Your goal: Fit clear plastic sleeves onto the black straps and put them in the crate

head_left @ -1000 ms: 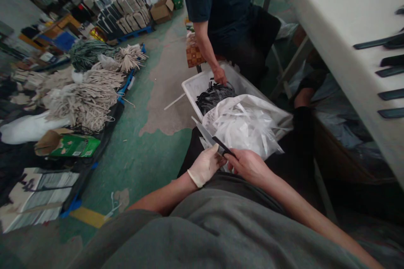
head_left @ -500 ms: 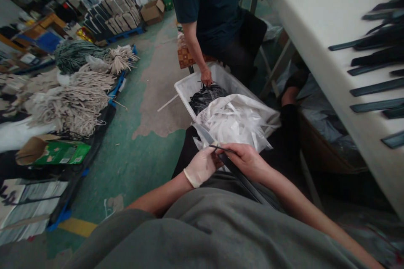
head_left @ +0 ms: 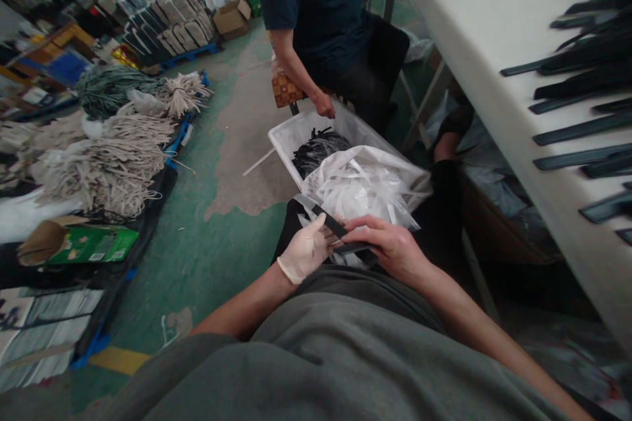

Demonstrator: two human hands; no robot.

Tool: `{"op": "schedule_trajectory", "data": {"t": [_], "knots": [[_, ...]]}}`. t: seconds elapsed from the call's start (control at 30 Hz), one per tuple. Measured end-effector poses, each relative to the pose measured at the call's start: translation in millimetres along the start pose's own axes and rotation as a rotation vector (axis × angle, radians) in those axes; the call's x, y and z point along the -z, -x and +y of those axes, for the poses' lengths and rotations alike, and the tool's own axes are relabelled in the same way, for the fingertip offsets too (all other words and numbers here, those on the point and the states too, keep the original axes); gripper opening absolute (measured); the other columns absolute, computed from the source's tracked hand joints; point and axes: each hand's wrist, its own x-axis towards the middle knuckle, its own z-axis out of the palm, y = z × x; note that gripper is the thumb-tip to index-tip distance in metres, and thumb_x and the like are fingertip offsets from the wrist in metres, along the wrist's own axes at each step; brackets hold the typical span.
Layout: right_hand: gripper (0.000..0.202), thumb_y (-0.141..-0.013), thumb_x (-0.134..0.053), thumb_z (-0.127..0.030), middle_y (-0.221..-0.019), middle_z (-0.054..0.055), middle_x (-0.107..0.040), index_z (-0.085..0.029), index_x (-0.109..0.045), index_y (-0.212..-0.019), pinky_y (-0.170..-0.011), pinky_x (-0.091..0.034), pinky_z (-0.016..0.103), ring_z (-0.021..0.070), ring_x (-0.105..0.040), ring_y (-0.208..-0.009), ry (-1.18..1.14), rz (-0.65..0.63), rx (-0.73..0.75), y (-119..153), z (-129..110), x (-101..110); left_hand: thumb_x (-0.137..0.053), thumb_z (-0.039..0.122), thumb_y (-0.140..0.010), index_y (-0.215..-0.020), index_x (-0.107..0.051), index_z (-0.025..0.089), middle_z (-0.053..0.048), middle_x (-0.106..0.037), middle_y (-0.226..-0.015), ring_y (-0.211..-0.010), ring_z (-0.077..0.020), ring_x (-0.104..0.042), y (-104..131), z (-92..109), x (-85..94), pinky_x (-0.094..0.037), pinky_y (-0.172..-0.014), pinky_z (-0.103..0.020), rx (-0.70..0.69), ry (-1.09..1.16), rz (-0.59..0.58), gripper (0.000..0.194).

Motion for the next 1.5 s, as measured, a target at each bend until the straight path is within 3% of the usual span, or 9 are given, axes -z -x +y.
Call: {"op": "schedule_trajectory", "data": {"t": [0.13, 0.23, 0.43, 0.63, 0.83, 0.97, 1.23, 1.37, 1.5], "knots": [[0.036, -0.084, -0.047, -0.007, -0.11, 0.007, -0.069, -0.024, -0.071, -0.104, -0.085, -0.053, 0.031, 0.0178, -0.067, -0.1, 0.007, 0.009, 0.072, -10.6, 4.7, -0.3, -0.048, 0.051, -0.092, -0.104, -0.067, 0.012, -0.011, -0.072, -0.095, -0.082, -0.0208, -0.069, -0.9, -0.4, 8.4, -0.054, -0.078, -0.034, 0.146, -0.04, -0.105, 0.045], [0.035, -0.087, -0.045, -0.007, -0.103, 0.006, -0.07, -0.024, -0.071, -0.104, -0.08, -0.054, 0.027, 0.0159, -0.068, -0.094, -0.025, -0.014, 0.094, -2.8, -4.7, 5.5, -0.041, 0.065, -0.089, -0.1, -0.066, 0.009, -0.013, -0.072, -0.091, -0.082, -0.0239, -0.07, -7.8, 5.7, 26.7, -0.056, -0.073, -0.036, 0.246, 0.028, -0.038, 0.062], [0.029, -0.09, -0.05, -0.01, -0.107, 0.006, -0.072, -0.024, -0.069, -0.107, -0.077, -0.054, 0.024, 0.0154, -0.069, -0.093, -0.05, -0.087, 0.149, 14.5, -23.7, 7.2, -0.059, 0.036, -0.09, -0.09, -0.064, 0.013, 0.0, -0.066, -0.067, -0.053, -0.0101, -0.062, -32.8, 4.7, 52.7, -0.049, -0.05, -0.02, -0.004, 0.082, 0.268, 0.024], [0.023, -0.092, -0.051, -0.013, -0.109, 0.007, -0.073, -0.022, -0.068, -0.105, -0.065, -0.053, 0.022, 0.0154, -0.072, -0.086, 0.226, 0.033, 0.283, 15.3, -32.9, 3.8, -0.056, 0.026, -0.092, -0.092, -0.065, 0.014, 0.0, -0.066, -0.066, -0.053, -0.0106, -0.063, -30.0, 12.6, 52.8, -0.052, -0.051, -0.021, -0.048, 0.174, 0.262, 0.015], [0.023, -0.094, -0.049, -0.011, -0.107, 0.007, -0.074, -0.02, -0.066, -0.107, -0.07, -0.054, 0.023, 0.0153, -0.071, -0.089, 0.256, 0.012, 0.342, 5.1, -35.2, 0.1, -0.06, 0.026, -0.089, -0.089, -0.065, 0.015, 0.0, -0.067, -0.071, -0.058, -0.0114, -0.064, -18.2, 10.8, 48.4, -0.054, -0.055, -0.023, -0.014, 0.181, 0.247, 0.013], [0.018, -0.089, -0.056, -0.014, -0.104, 0.007, -0.074, -0.02, -0.065, -0.103, -0.07, -0.055, 0.024, 0.0163, -0.072, -0.089, 0.169, 0.058, 0.322, -8.3, -16.5, -11.3, -0.064, 0.032, -0.086, -0.086, -0.065, 0.014, -0.001, -0.066, -0.07, -0.056, -0.0114, -0.063, -9.6, 2.0, 38.9, -0.052, -0.055, -0.023, 0.068, 0.136, 0.206, 0.018], [0.025, -0.08, -0.056, -0.01, -0.117, 0.009, -0.071, -0.02, -0.065, -0.102, -0.072, -0.055, 0.028, 0.0208, -0.073, -0.091, 0.119, -0.06, 0.112, -25.1, 6.5, -26.8, -0.059, 0.024, -0.088, -0.091, -0.066, 0.013, -0.005, -0.07, -0.075, -0.067, -0.0142, -0.068, 7.3, -6.3, 27.8, -0.053, -0.066, -0.024, 0.205, 0.083, -0.018, 0.014], [0.021, -0.085, -0.056, -0.014, -0.091, 0.004, -0.076, -0.021, -0.069, -0.099, -0.07, -0.055, 0.026, 0.0181, -0.072, -0.081, -0.039, 0.002, 0.018, -22.6, -11.9, -9.1, -0.053, 0.041, -0.09, -0.1, -0.066, 0.01, -0.011, -0.073, -0.091, -0.086, -0.0225, -0.071, 0.6, 6.1, 38.2, -0.055, -0.078, -0.034, 0.195, 0.147, -0.046, 0.034], [0.014, -0.087, -0.061, -0.02, -0.087, 0.003, -0.076, -0.025, -0.073, -0.091, -0.072, -0.056, 0.028, 0.0185, -0.071, -0.078, -0.257, -0.012, -0.026, -4.6, -42.6, 30.1, -0.045, 0.043, -0.095, -0.105, -0.063, 0.005, -0.012, -0.073, -0.087, -0.08, -0.0193, -0.071, -18.4, 45.4, 52.9, -0.056, -0.076, -0.031, -0.092, 0.333, 0.144, 0.044]]}}
